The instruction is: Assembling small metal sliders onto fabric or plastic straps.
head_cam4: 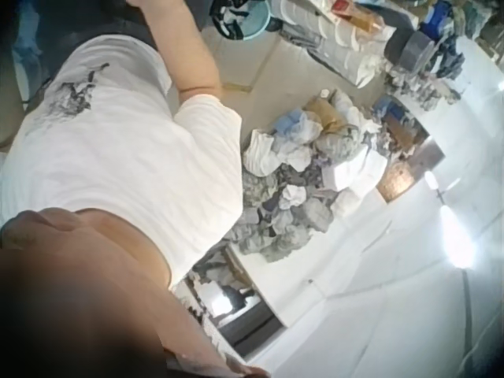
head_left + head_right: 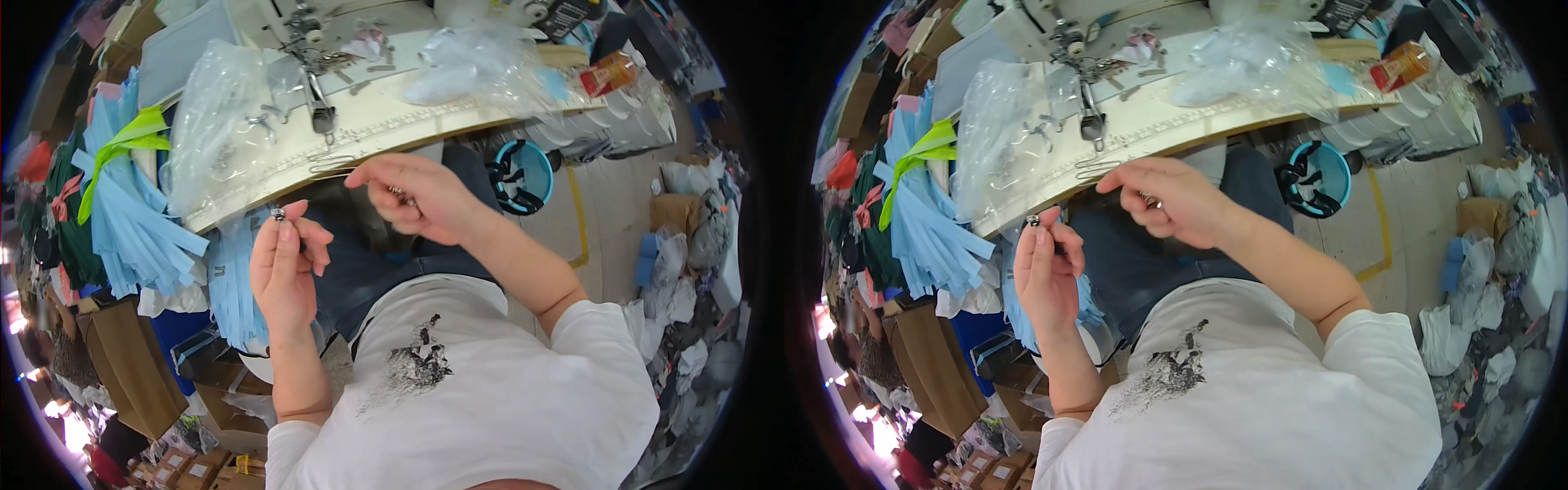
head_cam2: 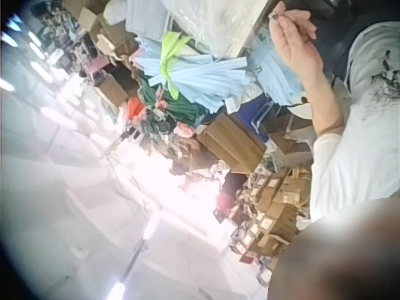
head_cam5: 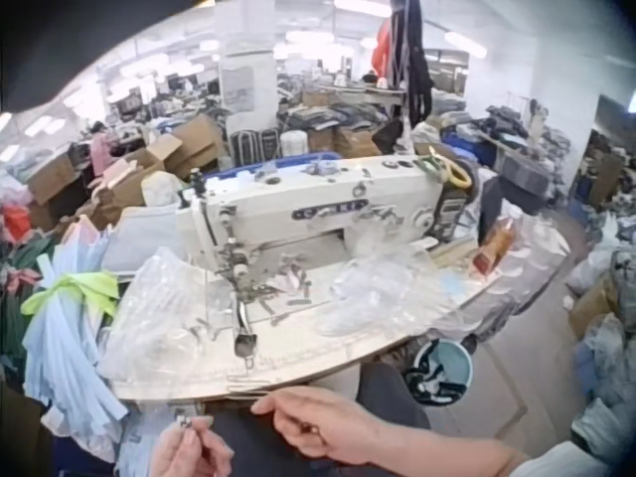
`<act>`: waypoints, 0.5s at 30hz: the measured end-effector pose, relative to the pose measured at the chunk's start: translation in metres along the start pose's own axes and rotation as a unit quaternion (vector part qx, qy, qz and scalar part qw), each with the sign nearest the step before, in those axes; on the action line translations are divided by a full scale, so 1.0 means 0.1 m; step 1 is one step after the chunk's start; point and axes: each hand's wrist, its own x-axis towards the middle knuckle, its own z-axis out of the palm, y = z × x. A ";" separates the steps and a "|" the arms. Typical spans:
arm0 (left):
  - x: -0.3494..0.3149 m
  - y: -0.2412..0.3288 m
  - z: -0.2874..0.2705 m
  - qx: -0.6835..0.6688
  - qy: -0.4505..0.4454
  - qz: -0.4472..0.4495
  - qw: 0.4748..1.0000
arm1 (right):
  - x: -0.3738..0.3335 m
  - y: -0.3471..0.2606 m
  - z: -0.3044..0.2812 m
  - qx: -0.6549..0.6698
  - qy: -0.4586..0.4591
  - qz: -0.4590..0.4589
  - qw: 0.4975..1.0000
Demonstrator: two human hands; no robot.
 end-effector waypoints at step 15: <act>-0.20 -0.36 0.28 0.093 -0.094 -0.070 0.989 | -0.41 0.31 -0.23 -0.027 0.003 -0.041 0.999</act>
